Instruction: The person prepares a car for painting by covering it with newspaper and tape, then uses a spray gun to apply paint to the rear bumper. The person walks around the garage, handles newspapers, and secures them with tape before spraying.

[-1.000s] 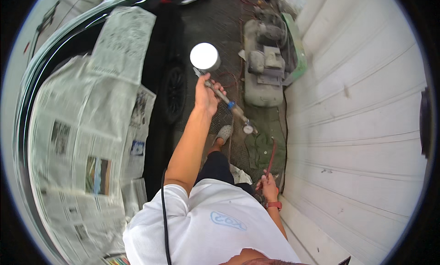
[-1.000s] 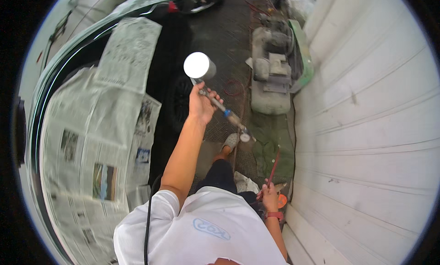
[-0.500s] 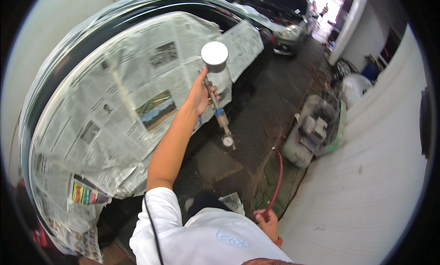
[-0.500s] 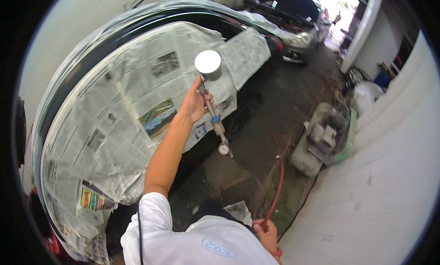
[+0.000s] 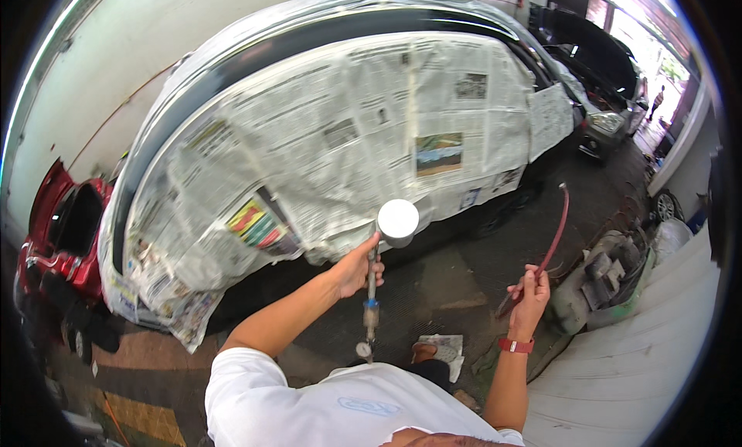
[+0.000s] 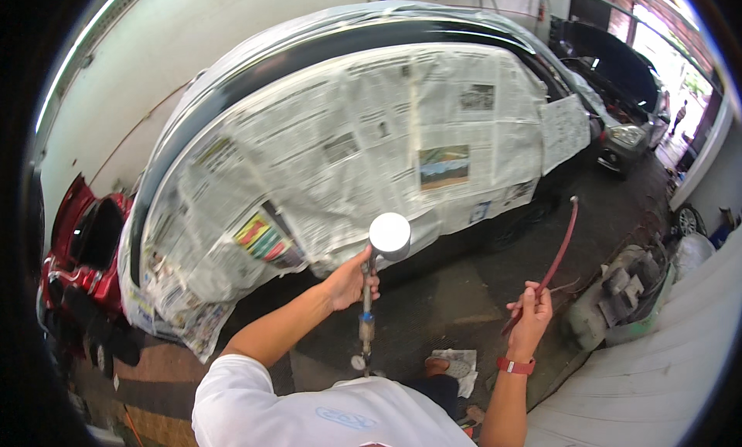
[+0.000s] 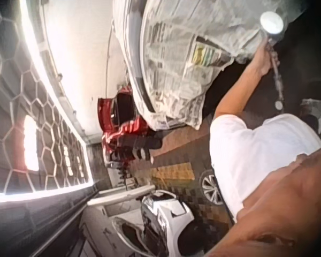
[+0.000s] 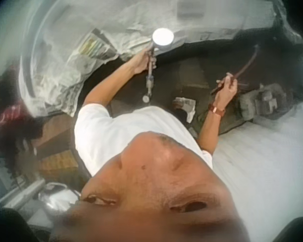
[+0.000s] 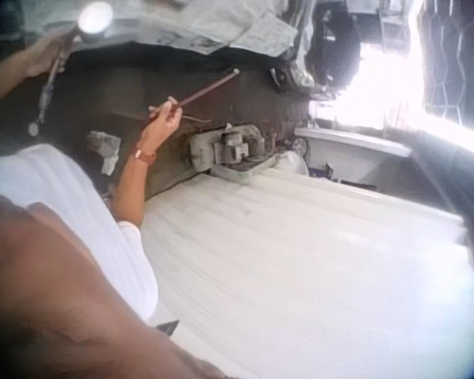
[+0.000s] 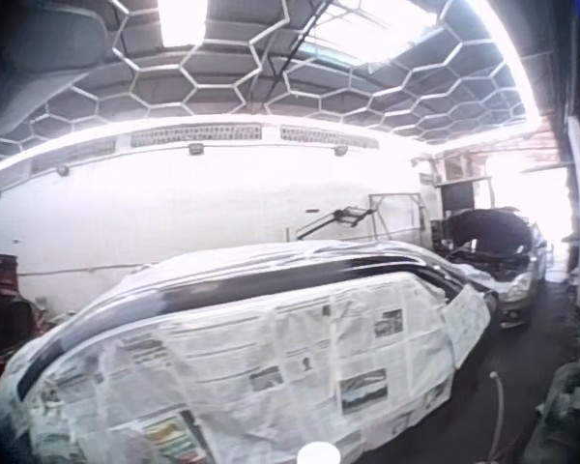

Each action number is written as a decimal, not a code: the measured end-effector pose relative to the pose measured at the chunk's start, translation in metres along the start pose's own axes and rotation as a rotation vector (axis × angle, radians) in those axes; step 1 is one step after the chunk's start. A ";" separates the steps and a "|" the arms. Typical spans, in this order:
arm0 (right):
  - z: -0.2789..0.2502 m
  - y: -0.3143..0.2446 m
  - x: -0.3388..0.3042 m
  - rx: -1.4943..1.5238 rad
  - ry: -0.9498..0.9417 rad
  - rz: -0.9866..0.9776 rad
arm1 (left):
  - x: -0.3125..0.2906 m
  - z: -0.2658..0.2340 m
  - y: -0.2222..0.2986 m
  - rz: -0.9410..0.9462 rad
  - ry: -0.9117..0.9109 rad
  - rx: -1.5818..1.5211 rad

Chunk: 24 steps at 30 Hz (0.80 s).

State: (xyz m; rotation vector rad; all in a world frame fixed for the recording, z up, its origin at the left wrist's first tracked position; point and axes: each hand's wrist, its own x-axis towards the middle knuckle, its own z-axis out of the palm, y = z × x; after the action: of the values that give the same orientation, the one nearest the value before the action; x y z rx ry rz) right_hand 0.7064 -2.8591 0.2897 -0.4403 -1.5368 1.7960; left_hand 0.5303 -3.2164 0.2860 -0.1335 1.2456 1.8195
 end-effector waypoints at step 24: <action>0.202 0.006 -0.191 -0.073 -0.764 0.296 | -0.283 -0.126 -0.157 0.758 0.740 -0.693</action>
State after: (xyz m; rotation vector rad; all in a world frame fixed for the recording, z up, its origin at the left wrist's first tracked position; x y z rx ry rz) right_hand 0.6997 -3.1369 0.2939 0.0119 -2.1340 2.2987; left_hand 0.7631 -3.4742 0.2664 -0.8841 1.1417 2.9907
